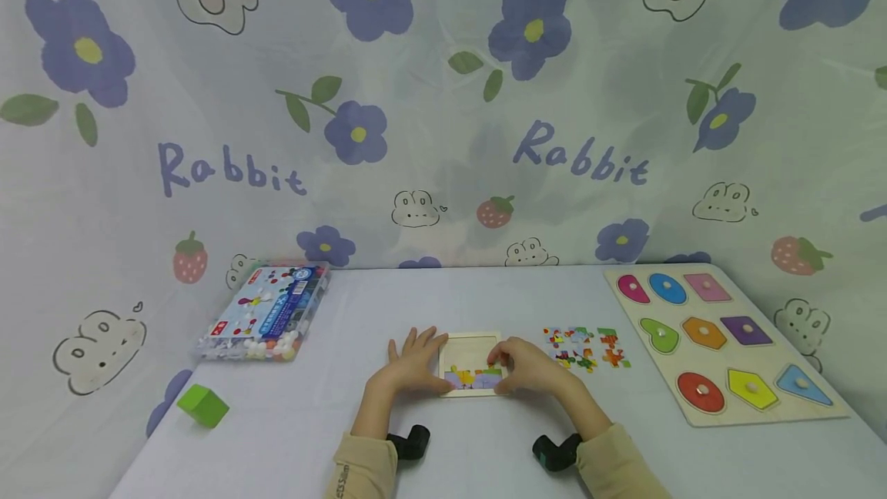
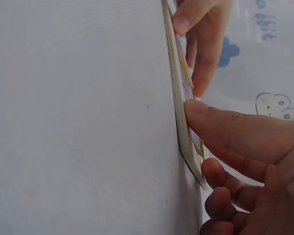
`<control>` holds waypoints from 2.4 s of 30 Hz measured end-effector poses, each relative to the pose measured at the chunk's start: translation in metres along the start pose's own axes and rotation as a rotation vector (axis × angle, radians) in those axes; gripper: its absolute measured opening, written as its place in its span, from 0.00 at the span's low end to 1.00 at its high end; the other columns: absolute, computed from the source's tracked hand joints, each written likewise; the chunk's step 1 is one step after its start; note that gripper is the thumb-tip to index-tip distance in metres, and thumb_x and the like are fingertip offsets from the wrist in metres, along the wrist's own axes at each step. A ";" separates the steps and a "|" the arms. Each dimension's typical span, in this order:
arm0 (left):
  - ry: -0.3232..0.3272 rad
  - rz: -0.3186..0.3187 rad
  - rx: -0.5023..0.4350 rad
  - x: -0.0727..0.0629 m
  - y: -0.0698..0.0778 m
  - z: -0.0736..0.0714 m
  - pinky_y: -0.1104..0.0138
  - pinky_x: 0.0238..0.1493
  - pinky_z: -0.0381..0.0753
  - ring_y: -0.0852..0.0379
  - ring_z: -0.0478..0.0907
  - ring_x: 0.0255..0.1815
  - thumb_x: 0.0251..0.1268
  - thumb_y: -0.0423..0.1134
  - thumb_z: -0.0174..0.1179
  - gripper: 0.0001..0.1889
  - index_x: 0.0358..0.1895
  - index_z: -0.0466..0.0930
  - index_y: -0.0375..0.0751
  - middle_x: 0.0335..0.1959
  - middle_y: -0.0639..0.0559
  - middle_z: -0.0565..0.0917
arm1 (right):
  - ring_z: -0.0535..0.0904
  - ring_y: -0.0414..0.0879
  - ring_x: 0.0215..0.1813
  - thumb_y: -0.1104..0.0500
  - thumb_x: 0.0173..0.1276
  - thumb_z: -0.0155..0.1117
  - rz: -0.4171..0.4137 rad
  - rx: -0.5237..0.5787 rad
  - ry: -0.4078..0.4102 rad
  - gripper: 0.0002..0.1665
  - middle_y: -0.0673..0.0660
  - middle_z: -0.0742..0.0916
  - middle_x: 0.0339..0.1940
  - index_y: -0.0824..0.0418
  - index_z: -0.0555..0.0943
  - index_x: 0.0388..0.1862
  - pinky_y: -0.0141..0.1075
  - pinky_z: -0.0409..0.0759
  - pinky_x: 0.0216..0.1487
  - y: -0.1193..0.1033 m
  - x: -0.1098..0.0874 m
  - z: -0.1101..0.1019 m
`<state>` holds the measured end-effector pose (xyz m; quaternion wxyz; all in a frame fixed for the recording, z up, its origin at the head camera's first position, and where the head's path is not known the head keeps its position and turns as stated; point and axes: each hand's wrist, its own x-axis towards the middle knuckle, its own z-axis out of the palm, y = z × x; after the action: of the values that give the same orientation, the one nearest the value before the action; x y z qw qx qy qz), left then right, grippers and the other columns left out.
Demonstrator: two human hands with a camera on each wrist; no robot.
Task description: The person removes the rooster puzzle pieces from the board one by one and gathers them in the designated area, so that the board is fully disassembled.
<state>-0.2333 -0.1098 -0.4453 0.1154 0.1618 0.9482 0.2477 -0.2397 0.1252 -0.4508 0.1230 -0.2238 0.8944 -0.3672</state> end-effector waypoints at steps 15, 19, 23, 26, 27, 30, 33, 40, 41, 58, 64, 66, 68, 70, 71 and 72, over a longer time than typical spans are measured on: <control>0.004 -0.033 0.022 0.003 0.002 0.002 0.31 0.60 0.32 0.32 0.42 0.71 0.48 0.56 0.65 0.43 0.67 0.62 0.42 0.71 0.40 0.56 | 0.68 0.45 0.34 0.66 0.42 0.76 0.013 0.031 0.000 0.22 0.52 0.76 0.30 0.59 0.76 0.36 0.36 0.67 0.34 -0.003 0.001 0.000; 0.052 -0.068 0.099 0.007 0.011 0.009 0.30 0.59 0.35 0.30 0.45 0.70 0.49 0.64 0.60 0.44 0.66 0.63 0.39 0.69 0.38 0.58 | 0.68 0.45 0.33 0.66 0.41 0.76 0.007 0.029 0.008 0.22 0.52 0.76 0.30 0.60 0.76 0.36 0.35 0.66 0.34 -0.003 0.000 -0.001; 0.101 -0.093 0.173 0.009 0.020 0.015 0.30 0.58 0.38 0.29 0.49 0.69 0.46 0.65 0.62 0.46 0.64 0.64 0.35 0.67 0.36 0.61 | 0.68 0.45 0.33 0.67 0.40 0.76 -0.008 0.030 0.009 0.23 0.53 0.76 0.29 0.60 0.76 0.36 0.34 0.66 0.33 -0.002 0.000 -0.001; 0.109 -0.109 0.192 0.007 0.023 0.016 0.30 0.58 0.38 0.30 0.49 0.69 0.45 0.64 0.63 0.46 0.64 0.64 0.35 0.67 0.36 0.61 | 0.68 0.44 0.33 0.67 0.40 0.76 -0.012 0.042 0.005 0.23 0.52 0.76 0.29 0.60 0.76 0.36 0.35 0.66 0.33 -0.002 0.000 0.000; 0.109 -0.113 0.191 0.007 0.024 0.016 0.30 0.58 0.38 0.30 0.49 0.69 0.45 0.64 0.64 0.46 0.64 0.64 0.35 0.67 0.36 0.61 | 0.68 0.44 0.33 0.67 0.40 0.76 -0.012 0.045 0.004 0.23 0.52 0.76 0.29 0.60 0.76 0.36 0.35 0.67 0.33 -0.002 0.000 0.000; 0.108 -0.121 0.188 0.005 0.024 0.016 0.29 0.58 0.38 0.31 0.49 0.69 0.45 0.64 0.64 0.46 0.64 0.64 0.36 0.67 0.37 0.61 | 0.68 0.44 0.33 0.67 0.41 0.76 -0.014 0.055 0.000 0.23 0.52 0.76 0.30 0.60 0.75 0.36 0.35 0.67 0.33 -0.002 0.000 0.000; 0.107 -0.128 0.189 0.006 0.024 0.016 0.30 0.58 0.38 0.31 0.49 0.69 0.44 0.65 0.64 0.47 0.65 0.64 0.37 0.68 0.38 0.61 | 0.68 0.45 0.33 0.68 0.40 0.76 -0.028 0.058 -0.004 0.24 0.52 0.76 0.30 0.60 0.73 0.36 0.35 0.66 0.32 -0.002 0.000 0.000; 0.114 -0.131 0.164 0.004 0.025 0.016 0.29 0.58 0.38 0.31 0.48 0.69 0.43 0.64 0.65 0.47 0.64 0.64 0.36 0.68 0.37 0.60 | 0.68 0.44 0.31 0.69 0.42 0.74 -0.038 0.059 -0.009 0.24 0.51 0.76 0.29 0.58 0.70 0.34 0.33 0.66 0.29 -0.002 -0.001 0.000; 0.115 -0.130 0.161 0.003 0.025 0.016 0.29 0.58 0.38 0.31 0.48 0.69 0.43 0.64 0.65 0.47 0.64 0.64 0.36 0.68 0.37 0.60 | 0.68 0.44 0.30 0.69 0.43 0.73 -0.043 0.062 -0.012 0.23 0.51 0.77 0.29 0.58 0.70 0.34 0.32 0.67 0.28 -0.002 -0.001 0.000; 0.115 -0.111 0.194 0.004 0.025 0.018 0.30 0.58 0.39 0.30 0.50 0.68 0.42 0.64 0.65 0.47 0.63 0.65 0.35 0.67 0.36 0.61 | 0.72 0.45 0.33 0.63 0.58 0.66 -0.020 0.248 0.060 0.15 0.53 0.78 0.30 0.61 0.72 0.43 0.34 0.70 0.31 0.012 -0.017 -0.026; 0.120 -0.106 0.191 0.003 0.024 0.018 0.30 0.59 0.39 0.29 0.50 0.68 0.42 0.63 0.66 0.47 0.63 0.65 0.35 0.67 0.35 0.61 | 0.72 0.46 0.34 0.62 0.59 0.65 0.063 0.286 0.142 0.18 0.56 0.77 0.33 0.62 0.72 0.46 0.35 0.72 0.31 0.019 -0.036 -0.043; 0.124 -0.102 0.192 0.003 0.024 0.018 0.30 0.58 0.40 0.29 0.50 0.68 0.42 0.63 0.66 0.47 0.63 0.65 0.34 0.67 0.35 0.61 | 0.72 0.47 0.34 0.62 0.58 0.66 0.089 0.312 0.173 0.20 0.57 0.77 0.33 0.63 0.71 0.48 0.36 0.73 0.31 0.022 -0.041 -0.047; 0.128 -0.099 0.189 0.003 0.025 0.017 0.29 0.58 0.41 0.28 0.50 0.68 0.42 0.63 0.66 0.47 0.63 0.65 0.34 0.66 0.35 0.61 | 0.74 0.46 0.33 0.61 0.58 0.67 0.117 0.331 0.205 0.21 0.57 0.77 0.34 0.63 0.72 0.48 0.36 0.74 0.31 0.025 -0.046 -0.051; 0.130 -0.097 0.185 0.003 0.025 0.016 0.29 0.58 0.42 0.28 0.50 0.68 0.42 0.63 0.66 0.47 0.63 0.65 0.34 0.66 0.35 0.62 | 0.74 0.46 0.33 0.61 0.58 0.67 0.134 0.330 0.235 0.21 0.56 0.78 0.33 0.63 0.72 0.48 0.36 0.74 0.31 0.030 -0.051 -0.054; 0.129 -0.096 0.182 0.003 0.025 0.016 0.29 0.58 0.43 0.28 0.50 0.68 0.42 0.63 0.66 0.47 0.63 0.65 0.34 0.66 0.35 0.62 | 0.74 0.45 0.33 0.61 0.58 0.67 0.138 0.324 0.246 0.21 0.56 0.78 0.34 0.63 0.72 0.49 0.36 0.74 0.31 0.033 -0.053 -0.056; 0.128 -0.095 0.178 0.003 0.025 0.016 0.29 0.58 0.43 0.28 0.50 0.68 0.43 0.63 0.66 0.47 0.63 0.64 0.34 0.66 0.34 0.62 | 0.74 0.45 0.33 0.61 0.58 0.66 0.139 0.324 0.256 0.21 0.57 0.78 0.34 0.63 0.72 0.49 0.36 0.74 0.32 0.036 -0.055 -0.058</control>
<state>-0.2250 -0.0812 -0.4462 0.0515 0.1100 0.9786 0.1664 -0.2247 0.2095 -0.4327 0.0680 -0.0905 0.8454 -0.5220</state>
